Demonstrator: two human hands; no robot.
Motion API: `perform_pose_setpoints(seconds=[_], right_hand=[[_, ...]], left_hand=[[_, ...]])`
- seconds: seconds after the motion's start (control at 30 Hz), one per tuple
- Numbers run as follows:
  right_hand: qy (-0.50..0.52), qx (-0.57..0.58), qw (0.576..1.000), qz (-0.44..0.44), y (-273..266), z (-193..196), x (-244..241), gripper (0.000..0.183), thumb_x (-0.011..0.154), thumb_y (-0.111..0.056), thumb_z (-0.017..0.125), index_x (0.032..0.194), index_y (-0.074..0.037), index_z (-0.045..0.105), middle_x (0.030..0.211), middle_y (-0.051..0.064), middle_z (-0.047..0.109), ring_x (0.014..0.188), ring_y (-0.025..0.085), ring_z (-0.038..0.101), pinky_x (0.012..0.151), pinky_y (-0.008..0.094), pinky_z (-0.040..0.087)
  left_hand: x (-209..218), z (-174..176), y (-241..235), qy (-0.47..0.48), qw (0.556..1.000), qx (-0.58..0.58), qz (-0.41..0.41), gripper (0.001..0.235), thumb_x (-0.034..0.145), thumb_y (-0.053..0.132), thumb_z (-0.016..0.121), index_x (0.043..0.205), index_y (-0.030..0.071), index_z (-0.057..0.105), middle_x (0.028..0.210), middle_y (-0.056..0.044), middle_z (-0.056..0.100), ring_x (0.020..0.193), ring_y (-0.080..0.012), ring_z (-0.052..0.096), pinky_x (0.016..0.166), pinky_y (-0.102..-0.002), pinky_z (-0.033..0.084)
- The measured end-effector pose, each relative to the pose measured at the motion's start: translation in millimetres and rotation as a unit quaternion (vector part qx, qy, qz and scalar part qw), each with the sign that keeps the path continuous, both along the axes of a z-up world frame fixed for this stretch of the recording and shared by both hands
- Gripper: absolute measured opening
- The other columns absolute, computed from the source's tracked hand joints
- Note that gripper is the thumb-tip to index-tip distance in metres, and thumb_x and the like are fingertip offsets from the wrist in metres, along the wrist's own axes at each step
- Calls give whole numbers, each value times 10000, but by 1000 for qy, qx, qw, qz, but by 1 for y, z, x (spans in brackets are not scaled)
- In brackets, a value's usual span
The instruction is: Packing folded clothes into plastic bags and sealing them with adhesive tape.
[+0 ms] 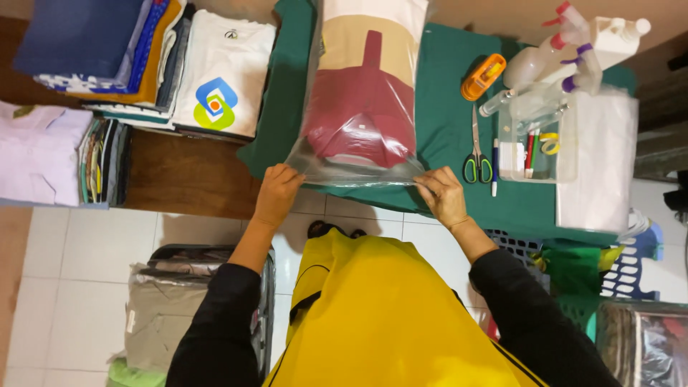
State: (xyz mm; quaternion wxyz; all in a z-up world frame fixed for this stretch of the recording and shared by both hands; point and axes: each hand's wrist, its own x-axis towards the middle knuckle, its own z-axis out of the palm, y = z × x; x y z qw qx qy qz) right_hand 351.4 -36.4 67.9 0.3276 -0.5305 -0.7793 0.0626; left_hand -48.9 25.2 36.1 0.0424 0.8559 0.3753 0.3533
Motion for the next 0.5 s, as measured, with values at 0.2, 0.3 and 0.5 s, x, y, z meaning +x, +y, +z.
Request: perform_pose_setpoints(seconds=[0.2, 0.3, 0.5], right_hand=[[115, -26, 990, -80, -9, -14, -5, 181, 844, -42, 801, 1023, -68, 787, 1009, 114, 704, 941, 289, 644, 826, 370, 535], [146, -32, 983, -108, -14, -18, -7, 150, 846, -34, 810, 990, -70, 794, 951, 106, 700, 922, 275, 631, 820, 357, 519], [278, -141, 932, -186, -25, -40, -10, 127, 865, -78, 832, 991, -85, 814, 809, 43, 629, 762, 147, 578, 681, 273, 453]], left_hand=[[-7, -2, 13, -50, 990, -131, -24, 105, 846, 70, 765, 951, 55, 766, 917, -67, 689, 933, -268, 618, 818, -389, 462], [-10, -5, 22, -62, 988, -140, -36, 102, 825, 72, 793, 926, 71, 781, 879, -74, 689, 902, -275, 633, 811, -391, 485], [-13, 0, 35, -110, 965, -237, -39, 151, 786, 22, 807, 929, 73, 805, 818, -93, 720, 815, -278, 658, 713, -362, 523]])
